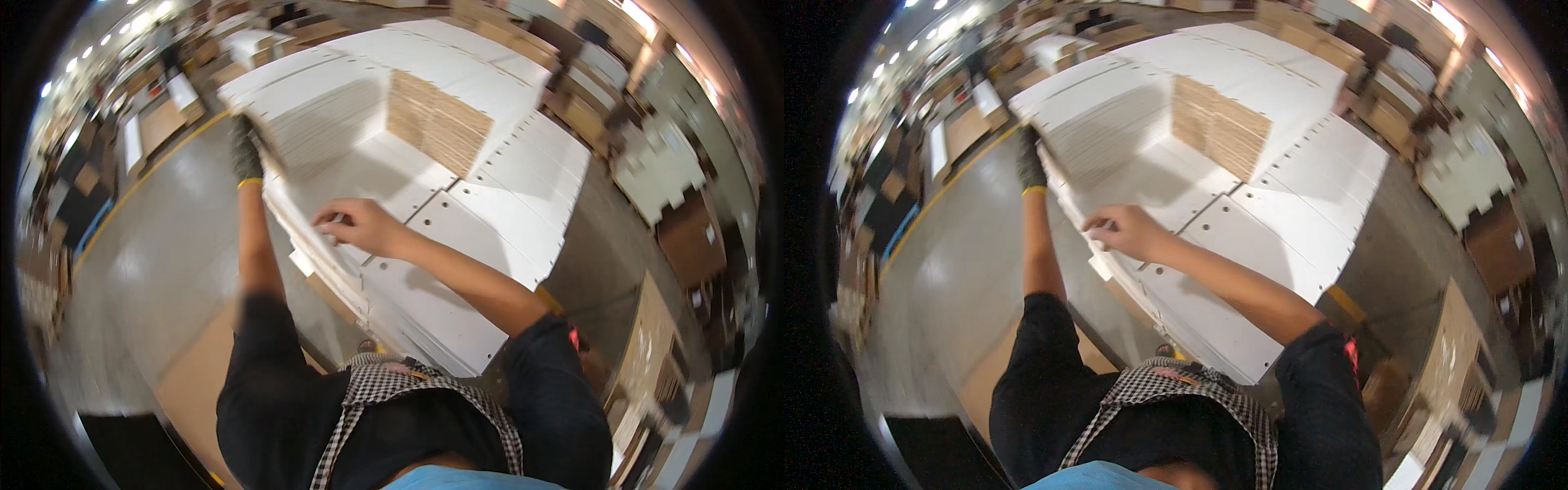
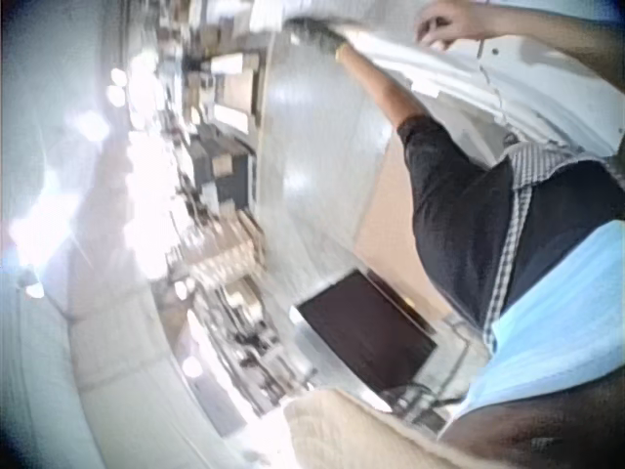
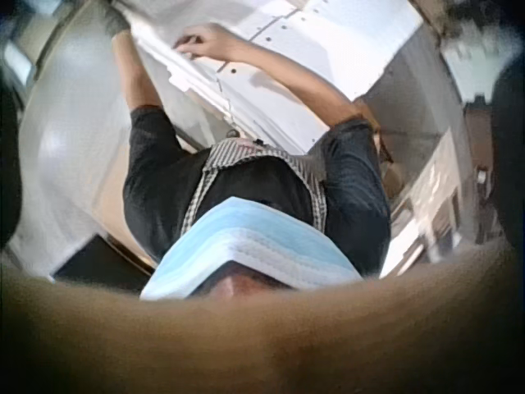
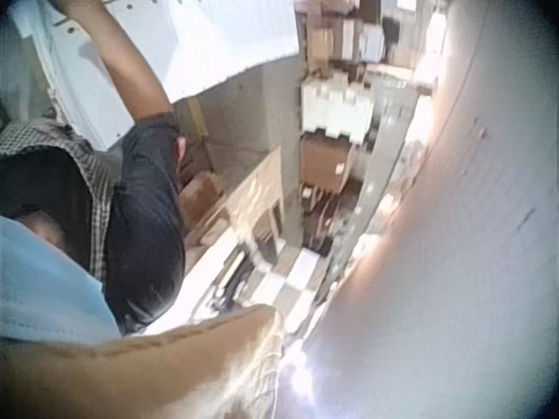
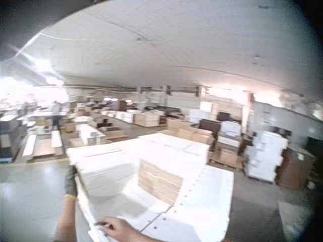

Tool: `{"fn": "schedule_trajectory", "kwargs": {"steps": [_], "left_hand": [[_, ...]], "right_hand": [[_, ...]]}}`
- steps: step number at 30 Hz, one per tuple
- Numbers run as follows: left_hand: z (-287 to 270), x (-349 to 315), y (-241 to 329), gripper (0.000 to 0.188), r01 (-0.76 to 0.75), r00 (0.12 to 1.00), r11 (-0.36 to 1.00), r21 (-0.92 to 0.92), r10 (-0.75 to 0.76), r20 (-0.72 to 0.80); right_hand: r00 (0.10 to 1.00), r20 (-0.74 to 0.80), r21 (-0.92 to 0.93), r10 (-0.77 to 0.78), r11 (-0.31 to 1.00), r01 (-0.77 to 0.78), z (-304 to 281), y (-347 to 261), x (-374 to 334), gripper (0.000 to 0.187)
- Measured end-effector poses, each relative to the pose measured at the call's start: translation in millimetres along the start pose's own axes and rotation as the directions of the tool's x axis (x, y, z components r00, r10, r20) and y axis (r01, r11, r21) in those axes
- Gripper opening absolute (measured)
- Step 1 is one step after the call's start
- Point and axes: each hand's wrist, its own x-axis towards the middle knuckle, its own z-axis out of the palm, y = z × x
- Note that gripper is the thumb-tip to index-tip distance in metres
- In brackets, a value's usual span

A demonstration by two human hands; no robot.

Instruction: The person repeatedly picks up white rectangular panels from a stack and places them onto a workbench. The person handles the panels one at a time, aligning them on the bench surface throughout the clip.

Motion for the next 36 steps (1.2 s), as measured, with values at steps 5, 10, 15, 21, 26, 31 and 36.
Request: {"fn": "schedule_trajectory", "kwargs": {"steps": [5, 10, 15, 21, 26, 31, 36], "left_hand": [[5, 3, -1, 0.053, -0.265, 0.958, 0.879, 0.396, 0.288, 0.000], [10, -11, 20, 0.038, -0.307, 0.937, 0.858, 0.412, 0.348, -0.025], [18, -31, 51, 0.041, -0.260, 0.956, 0.879, 0.399, 0.292, -0.021], [21, -38, 70, 0.039, -0.175, 0.984, 0.977, 0.124, 0.175, 0.012], [11, -58, 75, 0.034, -0.469, 0.881, 0.726, 0.503, 0.425, 0.208], [16, -92, 72, 0.037, -0.119, 0.992, 0.989, -0.087, 0.121, 0.022], [0, -121, 77, 0.040, 0.154, 0.988, 0.957, -0.244, -0.143, 0.062]], "right_hand": [[0.983, -0.106, 0.147, 0.150, 0.980, -0.134, -1, 30, 65, 0.034], [0.889, -0.179, 0.610, 0.421, 0.757, -0.235, -22, 29, 120, 0.069], [0.874, -0.236, 0.712, 0.424, 0.688, -0.141, -26, 16, 160, 0.089], [0.834, -0.349, 0.699, 0.428, 0.711, -0.072, -25, 15, 165, 0.089], [0.772, -0.364, 0.780, 0.521, 0.624, -0.054, -35, 15, 175, 0.073], [0.783, -0.414, 0.840, 0.464, 0.527, 0.132, -42, 24, 181, 0.053], [0.865, -0.269, 0.848, 0.424, 0.530, 0.004, -67, 16, 147, 0.050]]}}
